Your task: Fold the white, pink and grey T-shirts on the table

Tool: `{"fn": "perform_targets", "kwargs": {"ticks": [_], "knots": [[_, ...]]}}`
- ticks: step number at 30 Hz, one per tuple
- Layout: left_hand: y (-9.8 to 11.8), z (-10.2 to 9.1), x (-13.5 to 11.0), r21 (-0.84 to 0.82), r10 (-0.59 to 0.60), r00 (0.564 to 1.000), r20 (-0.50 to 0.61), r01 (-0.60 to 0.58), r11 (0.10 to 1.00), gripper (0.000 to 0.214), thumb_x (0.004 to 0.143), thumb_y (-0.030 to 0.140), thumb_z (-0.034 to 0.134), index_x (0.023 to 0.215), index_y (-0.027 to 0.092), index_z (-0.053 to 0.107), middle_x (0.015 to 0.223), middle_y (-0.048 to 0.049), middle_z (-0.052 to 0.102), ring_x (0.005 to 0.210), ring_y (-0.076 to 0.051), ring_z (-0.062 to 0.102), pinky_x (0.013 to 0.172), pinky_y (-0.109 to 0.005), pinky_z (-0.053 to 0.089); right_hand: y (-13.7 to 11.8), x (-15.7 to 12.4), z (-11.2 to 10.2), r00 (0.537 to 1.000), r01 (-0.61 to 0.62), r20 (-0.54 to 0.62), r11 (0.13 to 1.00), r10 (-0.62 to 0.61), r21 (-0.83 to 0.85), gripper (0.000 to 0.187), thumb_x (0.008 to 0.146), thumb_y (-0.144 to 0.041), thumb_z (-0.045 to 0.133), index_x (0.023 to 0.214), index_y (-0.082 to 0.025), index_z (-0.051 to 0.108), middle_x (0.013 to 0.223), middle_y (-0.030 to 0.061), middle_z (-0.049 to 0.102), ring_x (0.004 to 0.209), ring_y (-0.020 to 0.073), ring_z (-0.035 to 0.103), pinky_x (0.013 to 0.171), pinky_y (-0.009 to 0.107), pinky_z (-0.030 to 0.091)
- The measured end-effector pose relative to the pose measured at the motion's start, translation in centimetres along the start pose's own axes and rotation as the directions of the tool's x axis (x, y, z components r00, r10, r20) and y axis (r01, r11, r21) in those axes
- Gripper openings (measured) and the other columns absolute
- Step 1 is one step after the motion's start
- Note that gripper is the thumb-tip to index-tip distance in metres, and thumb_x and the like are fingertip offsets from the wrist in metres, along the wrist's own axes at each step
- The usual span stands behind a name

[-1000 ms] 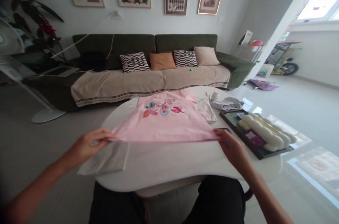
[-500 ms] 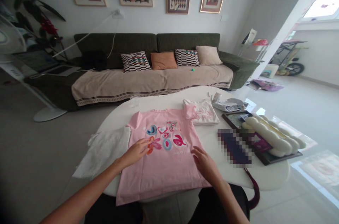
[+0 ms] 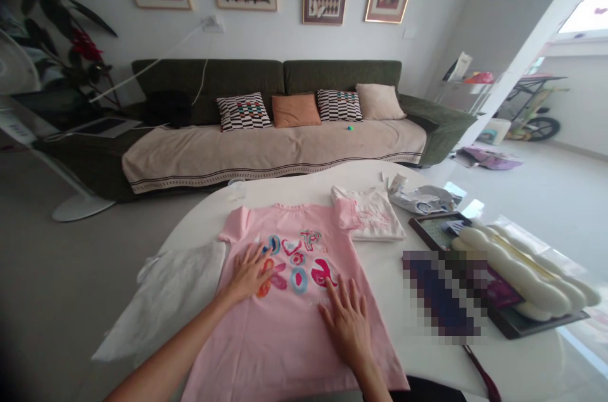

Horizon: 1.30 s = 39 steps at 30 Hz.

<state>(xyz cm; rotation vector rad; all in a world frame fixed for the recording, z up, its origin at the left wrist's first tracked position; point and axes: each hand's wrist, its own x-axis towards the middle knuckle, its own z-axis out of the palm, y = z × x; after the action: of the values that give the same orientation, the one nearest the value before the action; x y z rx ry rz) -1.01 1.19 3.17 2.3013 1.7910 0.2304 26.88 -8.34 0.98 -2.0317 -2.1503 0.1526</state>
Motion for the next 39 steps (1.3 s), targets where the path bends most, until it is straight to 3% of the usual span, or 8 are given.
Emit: {"fn": "perform_targets", "kwargs": {"ticks": [5, 8, 12, 20, 24, 31, 36, 39], "knots": [[-0.4, 0.4, 3.3, 0.046, -0.004, 0.986, -0.166, 0.012, 0.999, 0.056, 0.087, 0.049, 0.030, 0.136, 0.021, 0.032, 0.143, -0.0113, 0.025, 0.132, -0.031, 0.014, 0.103, -0.049, 0.018, -1.7, 2.9, -0.8, 0.995, 0.055, -0.081, 0.998, -0.052, 0.026, 0.051, 0.088, -0.045, 0.030, 0.133, -0.022, 0.036, 0.136, 0.0087, 0.039, 0.129, 0.0275, 0.025, 0.099, 0.046, 0.030], [-0.3, 0.5, 5.3, 0.061, -0.038, 0.990, -0.138, 0.046, 0.997, 0.059, 0.084, 0.055, 0.034, 0.136, 0.025, 0.032, 0.145, -0.0093, 0.021, 0.132, -0.034, 0.011, 0.102, -0.053, 0.016, -3.2, 6.7, -1.4, 0.986, 0.150, -0.085, 0.987, -0.145, 0.058, 0.052, 0.090, -0.044, 0.027, 0.135, -0.018, 0.032, 0.141, 0.0100, 0.031, 0.131, 0.0243, 0.021, 0.101, 0.042, 0.028], [-0.8, 0.8, 7.2, 0.074, -0.107, 0.989, -0.102, 0.115, 0.991, 0.066, 0.079, 0.063, 0.036, 0.136, 0.029, 0.030, 0.146, -0.0086, 0.019, 0.131, -0.039, 0.009, 0.100, -0.057, 0.014, -3.9, 11.3, -0.4, 0.998, 0.059, -0.009, 0.998, -0.058, 0.018, 0.054, 0.088, -0.050, 0.028, 0.137, -0.026, 0.028, 0.146, 0.0075, 0.017, 0.133, 0.0315, 0.006, 0.099, 0.056, 0.018], [-1.2, 0.3, 9.6, 0.086, -0.216, 0.973, -0.080, 0.223, 0.971, 0.075, 0.076, 0.065, 0.035, 0.139, 0.026, 0.024, 0.146, -0.0109, 0.016, 0.130, -0.042, 0.007, 0.100, -0.058, 0.014, -3.0, 15.5, -0.3, 0.998, 0.035, 0.057, 0.998, -0.032, -0.054, 0.056, 0.087, -0.053, 0.031, 0.138, -0.033, 0.022, 0.146, 0.0047, 0.017, 0.133, 0.0308, 0.009, 0.101, 0.054, 0.018], [-1.3, 0.0, 8.4, 0.092, -0.145, 0.988, -0.054, 0.149, 0.984, 0.075, 0.077, 0.063, 0.038, 0.139, 0.023, 0.022, 0.146, -0.0130, 0.015, 0.131, -0.040, 0.005, 0.100, -0.058, 0.014, -6.7, 11.8, -0.9, 1.000, 0.010, -0.026, 1.000, -0.011, -0.028, 0.055, 0.089, -0.043, 0.031, 0.139, -0.023, 0.021, 0.147, 0.0098, 0.014, 0.134, 0.0297, 0.005, 0.101, 0.053, 0.018], [-1.7, 1.3, 3.6, 0.080, -0.048, 0.995, -0.085, 0.055, 0.995, 0.062, 0.086, 0.049, 0.031, 0.139, 0.019, 0.021, 0.146, -0.0141, 0.014, 0.133, -0.031, 0.010, 0.103, -0.052, 0.016, -15.3, -2.0, 2.1, 0.881, 0.438, 0.078, 0.865, -0.467, 0.245, 0.075, 0.082, -0.044, 0.043, 0.141, -0.025, 0.001, 0.146, 0.0005, 0.009, 0.134, 0.0249, 0.012, 0.103, 0.048, 0.023], [-3.0, -0.5, 5.0, -0.036, -0.044, 0.999, 0.003, 0.044, 0.998, 0.060, 0.080, 0.047, 0.045, 0.133, 0.021, 0.035, 0.141, -0.0130, 0.029, 0.130, -0.031, 0.022, 0.102, -0.049, 0.022, -15.4, -3.6, 2.3, 0.891, 0.400, 0.100, 0.869, -0.443, 0.291, 0.074, 0.080, -0.037, 0.046, 0.141, -0.027, 0.004, 0.145, -0.0003, 0.013, 0.132, 0.0278, 0.016, 0.102, 0.053, 0.023], [-5.8, -3.4, 7.0, -0.146, -0.154, 0.984, -0.092, 0.139, 0.979, 0.050, 0.080, 0.034, 0.049, 0.127, 0.019, 0.040, 0.135, -0.0124, 0.039, 0.127, -0.025, 0.031, 0.102, -0.040, 0.025, -15.3, -4.0, 2.0, 0.892, 0.395, 0.112, 0.875, -0.438, 0.279, 0.072, 0.079, -0.031, 0.048, 0.141, -0.025, 0.012, 0.144, 0.0032, 0.016, 0.131, 0.0320, 0.019, 0.098, 0.056, 0.028]]}}
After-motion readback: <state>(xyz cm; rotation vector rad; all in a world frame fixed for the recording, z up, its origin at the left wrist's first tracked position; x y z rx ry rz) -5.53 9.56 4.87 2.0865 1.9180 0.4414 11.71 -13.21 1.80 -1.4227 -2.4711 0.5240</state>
